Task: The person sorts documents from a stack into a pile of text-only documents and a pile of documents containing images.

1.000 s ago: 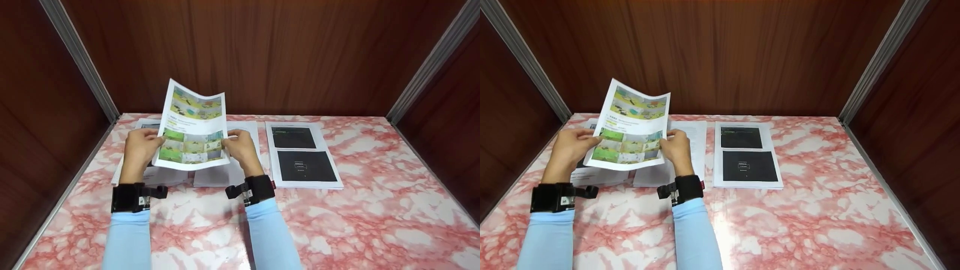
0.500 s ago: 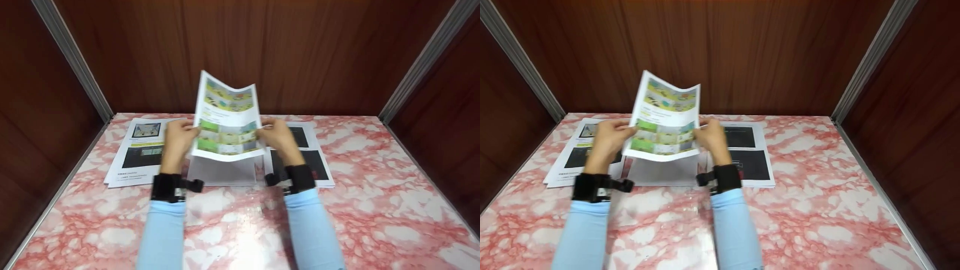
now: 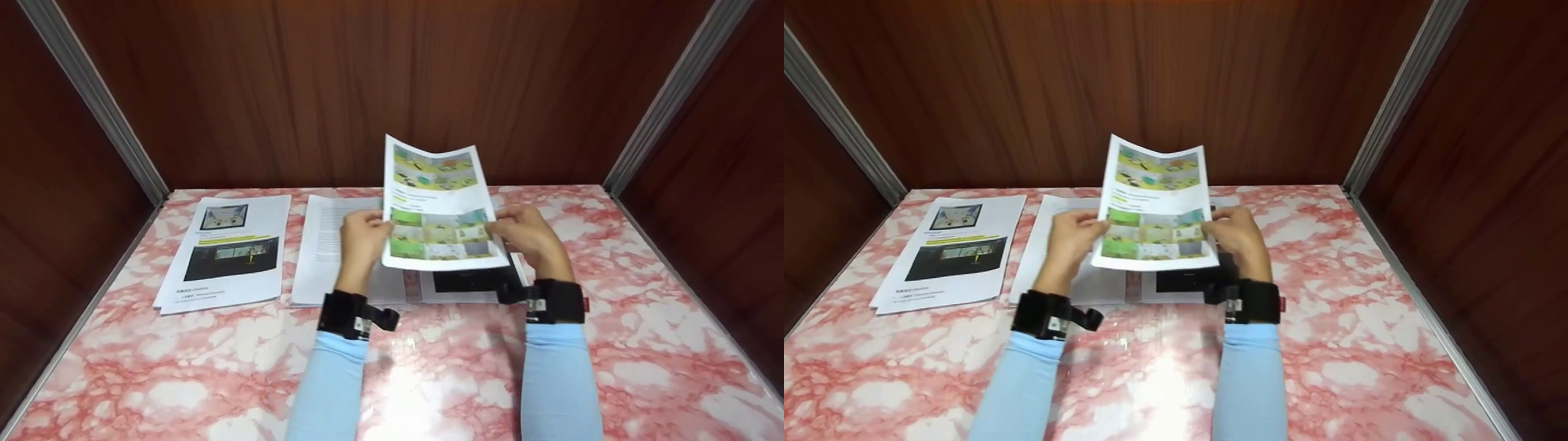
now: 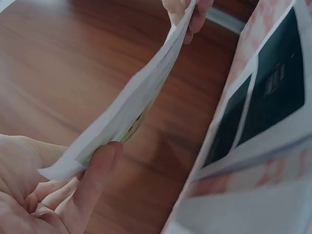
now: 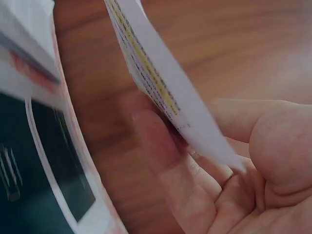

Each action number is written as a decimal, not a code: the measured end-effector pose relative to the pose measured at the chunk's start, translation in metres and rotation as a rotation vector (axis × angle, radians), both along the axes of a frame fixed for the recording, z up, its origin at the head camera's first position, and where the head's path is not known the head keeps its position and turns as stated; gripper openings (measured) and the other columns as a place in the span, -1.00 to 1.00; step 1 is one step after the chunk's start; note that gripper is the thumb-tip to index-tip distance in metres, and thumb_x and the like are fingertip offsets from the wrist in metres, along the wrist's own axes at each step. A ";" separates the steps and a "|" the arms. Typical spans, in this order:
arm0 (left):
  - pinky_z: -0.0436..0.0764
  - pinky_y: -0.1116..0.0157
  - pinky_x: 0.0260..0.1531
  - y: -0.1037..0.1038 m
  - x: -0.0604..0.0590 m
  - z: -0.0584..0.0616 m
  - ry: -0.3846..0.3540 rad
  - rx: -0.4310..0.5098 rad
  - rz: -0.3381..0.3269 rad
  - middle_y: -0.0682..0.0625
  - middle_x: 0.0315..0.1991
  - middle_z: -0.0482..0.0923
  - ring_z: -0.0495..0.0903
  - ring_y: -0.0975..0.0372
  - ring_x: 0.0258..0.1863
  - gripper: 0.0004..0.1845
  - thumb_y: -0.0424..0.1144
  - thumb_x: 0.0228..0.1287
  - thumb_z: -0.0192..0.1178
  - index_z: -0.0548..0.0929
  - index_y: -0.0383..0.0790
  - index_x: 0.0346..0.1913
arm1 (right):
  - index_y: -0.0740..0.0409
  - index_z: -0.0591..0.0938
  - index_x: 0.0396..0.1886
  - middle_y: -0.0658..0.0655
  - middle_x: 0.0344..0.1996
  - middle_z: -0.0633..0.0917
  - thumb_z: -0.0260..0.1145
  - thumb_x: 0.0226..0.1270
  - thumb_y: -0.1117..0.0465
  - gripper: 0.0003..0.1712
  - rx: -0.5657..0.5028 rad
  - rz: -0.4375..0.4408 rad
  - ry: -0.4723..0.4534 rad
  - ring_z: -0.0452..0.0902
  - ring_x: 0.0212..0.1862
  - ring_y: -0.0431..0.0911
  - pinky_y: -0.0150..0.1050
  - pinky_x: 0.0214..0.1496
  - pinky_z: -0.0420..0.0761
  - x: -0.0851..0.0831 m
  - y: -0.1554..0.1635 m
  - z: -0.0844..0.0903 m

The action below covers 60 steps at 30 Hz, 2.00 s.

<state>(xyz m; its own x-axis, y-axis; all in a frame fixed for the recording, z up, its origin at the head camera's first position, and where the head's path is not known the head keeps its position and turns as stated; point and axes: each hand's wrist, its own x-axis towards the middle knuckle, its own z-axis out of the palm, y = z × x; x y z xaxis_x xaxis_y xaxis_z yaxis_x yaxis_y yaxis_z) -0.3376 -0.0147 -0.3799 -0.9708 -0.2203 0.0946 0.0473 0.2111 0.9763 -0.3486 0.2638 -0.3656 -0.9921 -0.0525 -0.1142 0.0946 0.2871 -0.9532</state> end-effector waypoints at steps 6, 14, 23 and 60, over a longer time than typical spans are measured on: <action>0.64 0.31 -0.40 0.026 0.001 -0.012 0.006 -0.074 -0.043 -0.08 -0.32 0.71 0.67 0.19 -0.38 -0.71 -0.41 0.14 0.30 0.69 -0.35 -0.04 | 0.41 0.42 0.15 0.30 -0.01 0.61 0.23 0.36 0.24 -0.55 -0.026 0.016 -0.023 0.62 -0.13 -0.04 -0.21 -0.09 0.61 0.003 0.030 -0.007; 0.61 0.30 -0.45 0.043 0.003 -0.033 0.029 -0.268 -0.043 0.06 -0.47 0.68 0.64 0.28 -0.49 -0.73 -0.33 0.13 0.35 0.73 -0.31 -0.09 | 0.54 0.40 0.18 0.27 -0.16 0.69 0.18 0.37 0.33 -0.53 -0.071 0.028 -0.085 0.66 -0.21 -0.05 -0.20 -0.17 0.64 0.012 0.048 -0.010; 0.61 0.31 -0.37 0.059 0.003 -0.049 0.009 -0.312 -0.070 0.08 -0.45 0.69 0.65 0.28 -0.42 -0.68 -0.37 0.07 0.35 0.73 -0.30 -0.05 | 0.51 0.35 0.25 0.29 -0.07 0.64 0.15 0.40 0.31 -0.49 -0.037 0.045 -0.131 0.64 -0.20 -0.06 -0.22 -0.16 0.63 0.018 0.068 -0.019; 0.60 0.11 -0.17 0.061 0.009 -0.057 -0.068 -0.519 -0.081 -0.13 -0.28 0.67 0.65 0.02 -0.22 -0.63 -0.38 0.03 0.32 0.69 -0.38 -0.02 | 0.27 0.32 0.31 0.33 0.04 0.59 0.17 0.42 0.25 -0.48 -0.268 -0.074 -0.328 0.62 -0.07 0.14 0.06 -0.07 0.61 -0.004 0.070 -0.079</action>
